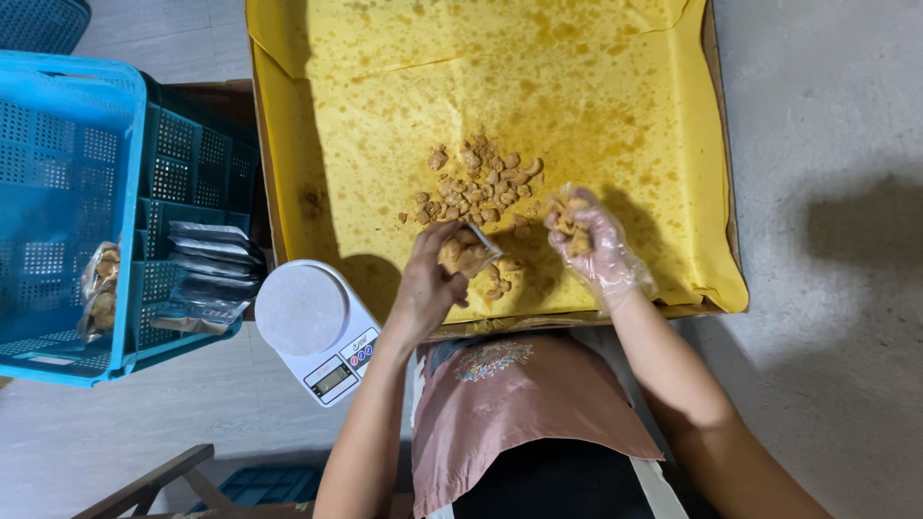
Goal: The person scoops cashews from a large yellow tray into small clear plastic bags, weighs each bag on a digital scale, and places the filled bags into a blue basket. The person also spreads and gathers cashews on the tray to prepare for packaging.
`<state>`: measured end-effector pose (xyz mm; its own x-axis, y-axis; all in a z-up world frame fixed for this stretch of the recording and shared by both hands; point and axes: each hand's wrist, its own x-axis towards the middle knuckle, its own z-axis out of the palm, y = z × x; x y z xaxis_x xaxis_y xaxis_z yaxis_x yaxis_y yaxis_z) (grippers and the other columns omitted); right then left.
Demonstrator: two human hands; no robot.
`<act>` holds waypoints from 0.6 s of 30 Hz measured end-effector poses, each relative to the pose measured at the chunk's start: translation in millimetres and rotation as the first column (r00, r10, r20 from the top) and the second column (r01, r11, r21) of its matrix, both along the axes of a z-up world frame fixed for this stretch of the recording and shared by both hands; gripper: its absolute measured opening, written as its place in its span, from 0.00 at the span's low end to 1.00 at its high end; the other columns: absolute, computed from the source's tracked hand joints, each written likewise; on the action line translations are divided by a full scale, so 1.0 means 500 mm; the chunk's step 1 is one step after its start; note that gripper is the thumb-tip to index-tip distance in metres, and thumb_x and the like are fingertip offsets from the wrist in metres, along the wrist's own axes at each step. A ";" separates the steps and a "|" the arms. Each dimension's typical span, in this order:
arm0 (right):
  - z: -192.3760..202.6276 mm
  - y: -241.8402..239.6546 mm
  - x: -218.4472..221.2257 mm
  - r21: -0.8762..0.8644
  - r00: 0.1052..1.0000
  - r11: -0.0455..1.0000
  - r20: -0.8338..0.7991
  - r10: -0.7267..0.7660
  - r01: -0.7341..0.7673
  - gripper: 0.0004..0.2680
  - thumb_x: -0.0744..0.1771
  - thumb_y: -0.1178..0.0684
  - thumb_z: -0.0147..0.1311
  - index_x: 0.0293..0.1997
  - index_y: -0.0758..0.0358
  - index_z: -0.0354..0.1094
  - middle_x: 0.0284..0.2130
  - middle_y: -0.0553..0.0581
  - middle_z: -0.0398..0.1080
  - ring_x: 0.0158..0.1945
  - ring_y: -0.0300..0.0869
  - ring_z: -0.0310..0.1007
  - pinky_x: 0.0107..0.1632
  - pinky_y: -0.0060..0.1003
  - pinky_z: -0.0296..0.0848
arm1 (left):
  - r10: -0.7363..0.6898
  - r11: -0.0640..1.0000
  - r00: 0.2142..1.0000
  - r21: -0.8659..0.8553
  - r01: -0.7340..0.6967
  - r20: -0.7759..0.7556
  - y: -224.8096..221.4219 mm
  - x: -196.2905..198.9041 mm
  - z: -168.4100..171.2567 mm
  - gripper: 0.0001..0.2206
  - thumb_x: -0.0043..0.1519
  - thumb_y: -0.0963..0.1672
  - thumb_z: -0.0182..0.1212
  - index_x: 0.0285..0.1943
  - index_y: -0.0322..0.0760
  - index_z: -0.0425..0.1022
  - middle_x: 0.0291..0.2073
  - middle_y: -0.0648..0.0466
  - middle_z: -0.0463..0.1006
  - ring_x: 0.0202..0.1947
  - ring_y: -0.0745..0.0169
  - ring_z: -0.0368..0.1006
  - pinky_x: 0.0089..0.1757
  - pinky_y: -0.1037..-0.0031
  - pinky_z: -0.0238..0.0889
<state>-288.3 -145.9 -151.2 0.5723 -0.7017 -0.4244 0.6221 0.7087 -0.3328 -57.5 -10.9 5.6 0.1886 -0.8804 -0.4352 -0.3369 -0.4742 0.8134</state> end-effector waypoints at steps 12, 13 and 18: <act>0.175 0.016 0.076 -0.800 0.956 0.576 -0.009 -0.293 0.169 0.10 0.72 0.44 0.59 0.48 0.60 0.75 0.56 0.61 0.71 0.61 0.47 0.73 0.68 0.55 0.74 | 0.092 0.979 0.983 -0.168 -0.119 -0.159 -0.101 -0.148 -0.110 0.34 0.52 0.34 0.63 0.69 0.28 0.55 0.63 0.41 0.58 0.55 0.45 0.71 0.31 0.73 0.79; 0.178 0.021 0.080 -0.831 0.956 0.532 0.000 -0.293 0.163 0.09 0.72 0.46 0.60 0.52 0.57 0.73 0.59 0.60 0.70 0.62 0.47 0.74 0.68 0.55 0.74 | 0.101 0.975 0.971 -0.175 -0.140 -0.215 -0.097 -0.147 -0.105 0.33 0.54 0.34 0.63 0.70 0.28 0.54 0.64 0.42 0.58 0.54 0.46 0.72 0.31 0.73 0.81; 0.198 0.019 0.070 -0.695 0.927 0.715 -0.312 -0.207 -0.074 0.21 0.68 0.46 0.59 0.70 0.53 0.60 0.57 0.63 0.73 0.64 0.47 0.72 0.74 0.51 0.61 | 0.171 0.961 0.924 -0.151 -0.233 -0.341 -0.099 -0.132 -0.061 0.29 0.54 0.32 0.54 0.69 0.28 0.61 0.63 0.41 0.65 0.46 0.46 0.80 0.32 0.75 0.78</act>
<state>-253.3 -136.3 -52.0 0.4267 -0.9037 0.0345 0.4018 0.1553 -0.9025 -123.4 -60.4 -25.0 0.2481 -0.9090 -0.3349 0.0448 -0.3346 0.9413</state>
